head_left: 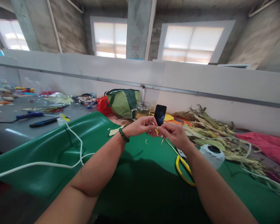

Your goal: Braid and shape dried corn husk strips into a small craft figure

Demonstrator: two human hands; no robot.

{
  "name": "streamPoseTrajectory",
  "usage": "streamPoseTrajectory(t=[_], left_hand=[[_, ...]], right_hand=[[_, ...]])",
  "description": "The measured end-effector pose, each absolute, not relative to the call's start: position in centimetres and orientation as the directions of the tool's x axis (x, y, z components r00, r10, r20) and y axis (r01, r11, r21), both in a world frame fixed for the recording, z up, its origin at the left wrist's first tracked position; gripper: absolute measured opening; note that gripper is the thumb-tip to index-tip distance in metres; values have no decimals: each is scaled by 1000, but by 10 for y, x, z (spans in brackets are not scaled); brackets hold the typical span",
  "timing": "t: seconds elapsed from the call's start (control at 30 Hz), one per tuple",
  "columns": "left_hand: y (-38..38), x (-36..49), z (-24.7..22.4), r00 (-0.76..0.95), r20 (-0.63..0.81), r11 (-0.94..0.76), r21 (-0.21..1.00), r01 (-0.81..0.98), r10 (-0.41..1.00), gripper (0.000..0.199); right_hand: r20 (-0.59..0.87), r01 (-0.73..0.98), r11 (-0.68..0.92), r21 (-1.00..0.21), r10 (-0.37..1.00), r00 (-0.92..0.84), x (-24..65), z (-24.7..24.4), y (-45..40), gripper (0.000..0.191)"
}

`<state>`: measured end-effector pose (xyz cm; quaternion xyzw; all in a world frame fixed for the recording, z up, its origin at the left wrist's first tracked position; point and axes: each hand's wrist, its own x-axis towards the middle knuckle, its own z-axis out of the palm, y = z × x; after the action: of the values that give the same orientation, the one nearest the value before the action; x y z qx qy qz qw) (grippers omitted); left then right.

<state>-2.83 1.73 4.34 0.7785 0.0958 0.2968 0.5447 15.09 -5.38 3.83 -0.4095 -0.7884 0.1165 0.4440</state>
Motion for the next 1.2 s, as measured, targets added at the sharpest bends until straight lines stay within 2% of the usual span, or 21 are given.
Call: streamPoseTrajectory(t=[0.13,0.27,0.4,0.53,0.63,0.8,0.93,1.07,1.2], left_hand=[[16,-30,45,794,418,-404,883,-240,442,40],[13,-32,48,777,451,-452,858,-243,439,34],[12,-30,47,755,471,-492,841,-227,456,27],[13,-29,45,734,513,-533,811,-243,446,24],[14,-28,44,701,570,-604,758,-247,428,23],[12,-27,45,666,630,-708,674,-211,401,14],[9,-28,46,653,648,-769,621,-155,392,10],[8,-27,46,643,660,-790,598,-135,389,11],[8,-26,45,642,668,-772,609,-180,377,10]], right_hand=[[750,604,684,-409,629,-205,151,34,-54,17],[846,678,699,-227,486,-218,150,35,-55,12],[893,722,691,-37,347,-287,149,37,-58,12],[893,702,707,83,261,-367,149,35,-57,14],[885,718,689,96,271,-378,149,34,-55,14],[888,750,661,18,333,-316,149,36,-55,17],[899,766,642,-11,341,-274,150,35,-55,9],[913,735,678,-6,304,-273,149,35,-55,4],[911,694,720,14,277,-305,147,36,-55,7]])
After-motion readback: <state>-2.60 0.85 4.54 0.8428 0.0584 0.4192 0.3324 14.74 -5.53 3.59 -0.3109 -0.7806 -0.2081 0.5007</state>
